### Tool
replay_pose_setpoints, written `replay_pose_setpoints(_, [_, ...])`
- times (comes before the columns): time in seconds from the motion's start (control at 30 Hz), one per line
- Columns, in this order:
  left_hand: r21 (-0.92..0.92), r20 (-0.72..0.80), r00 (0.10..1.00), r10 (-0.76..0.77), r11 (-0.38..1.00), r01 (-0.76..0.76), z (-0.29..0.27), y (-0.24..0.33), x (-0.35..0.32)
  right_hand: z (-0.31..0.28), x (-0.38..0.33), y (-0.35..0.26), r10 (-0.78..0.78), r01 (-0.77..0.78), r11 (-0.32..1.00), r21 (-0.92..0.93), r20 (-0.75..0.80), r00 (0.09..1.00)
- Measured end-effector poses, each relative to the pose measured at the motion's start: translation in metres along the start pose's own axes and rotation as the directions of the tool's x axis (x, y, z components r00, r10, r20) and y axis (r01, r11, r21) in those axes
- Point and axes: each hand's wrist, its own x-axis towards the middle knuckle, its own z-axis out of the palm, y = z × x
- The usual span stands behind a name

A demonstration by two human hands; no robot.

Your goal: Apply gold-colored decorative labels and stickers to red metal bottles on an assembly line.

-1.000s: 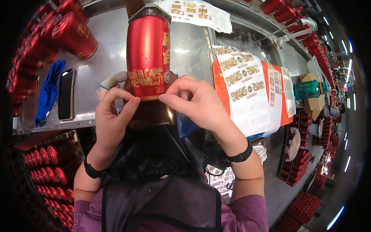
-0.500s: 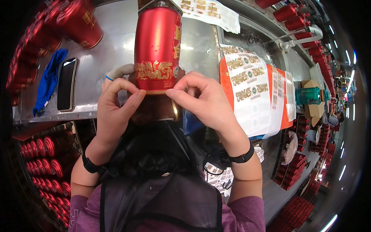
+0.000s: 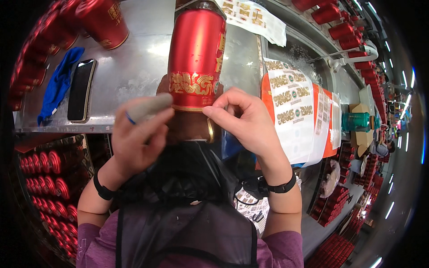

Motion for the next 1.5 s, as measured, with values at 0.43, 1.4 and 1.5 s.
replay_pose_setpoints(0.43, [0.133,0.027,0.990,0.137,0.981,-0.139,0.012,-0.007,-0.018,-0.007,0.003,-0.003,0.114,-0.113,0.993,-0.026,0.080,0.990])
replay_pose_setpoints(1.4, [-0.004,0.101,0.989,-0.106,0.994,0.107,0.022,-0.016,0.025,-0.012,0.006,0.001,0.043,-0.056,0.991,0.120,0.114,0.993])
replay_pose_setpoints(1.5, [-0.067,0.107,0.986,-0.129,0.988,0.136,0.023,-0.019,0.024,-0.010,0.003,-0.002,0.062,-0.083,0.981,0.176,0.126,0.990])
